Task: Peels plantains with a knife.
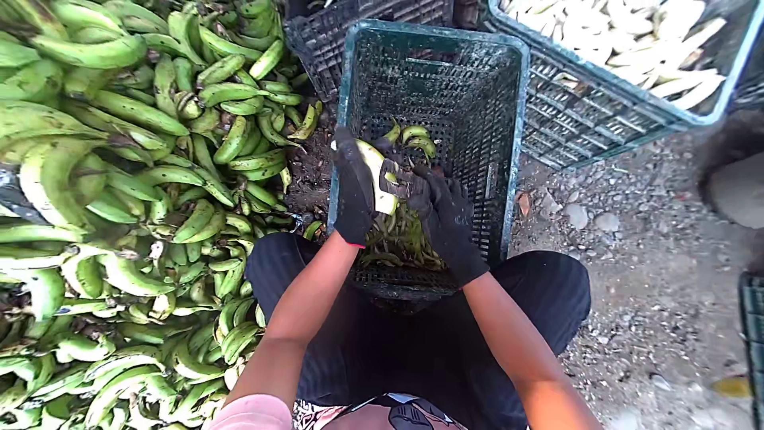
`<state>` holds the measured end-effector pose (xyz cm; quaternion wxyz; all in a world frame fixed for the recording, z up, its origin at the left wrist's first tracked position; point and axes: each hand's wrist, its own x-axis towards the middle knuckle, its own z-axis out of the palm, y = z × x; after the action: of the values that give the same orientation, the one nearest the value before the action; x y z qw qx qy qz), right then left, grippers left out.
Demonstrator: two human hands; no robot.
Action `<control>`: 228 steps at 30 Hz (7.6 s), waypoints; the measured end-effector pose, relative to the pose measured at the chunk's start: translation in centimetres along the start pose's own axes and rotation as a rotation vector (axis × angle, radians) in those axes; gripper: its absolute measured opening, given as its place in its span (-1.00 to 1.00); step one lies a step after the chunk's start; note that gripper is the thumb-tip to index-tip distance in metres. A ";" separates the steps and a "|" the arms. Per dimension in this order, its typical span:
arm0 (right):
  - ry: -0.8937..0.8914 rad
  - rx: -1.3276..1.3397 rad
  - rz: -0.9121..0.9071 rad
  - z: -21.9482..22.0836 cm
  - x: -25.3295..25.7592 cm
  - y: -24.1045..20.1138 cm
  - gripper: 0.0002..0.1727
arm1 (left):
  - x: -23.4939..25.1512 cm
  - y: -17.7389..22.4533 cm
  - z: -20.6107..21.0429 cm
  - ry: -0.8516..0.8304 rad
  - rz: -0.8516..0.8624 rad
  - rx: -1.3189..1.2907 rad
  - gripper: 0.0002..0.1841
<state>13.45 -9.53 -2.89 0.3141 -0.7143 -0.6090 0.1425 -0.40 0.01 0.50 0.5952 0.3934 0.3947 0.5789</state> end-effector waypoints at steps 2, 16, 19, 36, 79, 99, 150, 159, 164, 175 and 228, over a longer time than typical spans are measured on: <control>0.071 -0.036 -0.097 0.4 -0.8 -0.7 -0.09 | 0.0 0.7 -0.1 0.154 -0.039 -0.172 -0.43; 0.054 -0.032 -0.025 -1.0 1.3 -0.6 -0.15 | 0.1 1.0 -0.1 -0.154 -0.066 -0.084 -0.46; 0.136 -0.156 -0.043 -0.9 0.8 -0.1 -0.09 | 0.5 0.7 -0.3 -0.125 -0.172 0.066 -0.42; -0.181 0.226 0.179 -2.4 2.0 2.1 -0.25 | -2.4 1.4 -1.0 -0.713 0.057 1.042 -0.41; -0.193 0.431 0.224 0.5 0.3 0.5 -0.28 | -1.8 0.0 0.7 -0.239 0.082 0.822 -0.38; 0.162 -0.031 -0.414 -0.5 -0.1 1.7 0.01 | 0.9 2.9 -2.4 -0.424 -0.449 -0.275 -0.26; 0.025 0.393 0.323 -0.1 2.2 4.1 -0.32 | -1.1 0.7 -1.3 -0.387 -0.160 0.559 -0.41; 0.340 0.504 0.287 -11.2 -0.8 6.3 -0.33 | -0.7 1.5 -3.2 -0.690 -0.210 1.464 -0.35; 0.646 0.709 0.363 -14.9 -2.5 9.9 -0.44 | -1.6 -2.3 -1.9 -1.280 -0.542 1.675 -0.50; 0.739 0.994 0.586 -18.0 -5.5 11.8 -0.39 | 6.1 4.5 20.4 -0.667 0.591 0.610 -0.51; -0.107 1.071 0.332 3.6 -3.6 -6.1 -0.33 | -1.6 0.3 -3.9 -0.188 0.339 0.387 -0.40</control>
<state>5.81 -11.60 -2.44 0.5750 -0.5331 -0.3459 0.5153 -4.13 -1.56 -0.71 0.4377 0.6123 0.3693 0.5451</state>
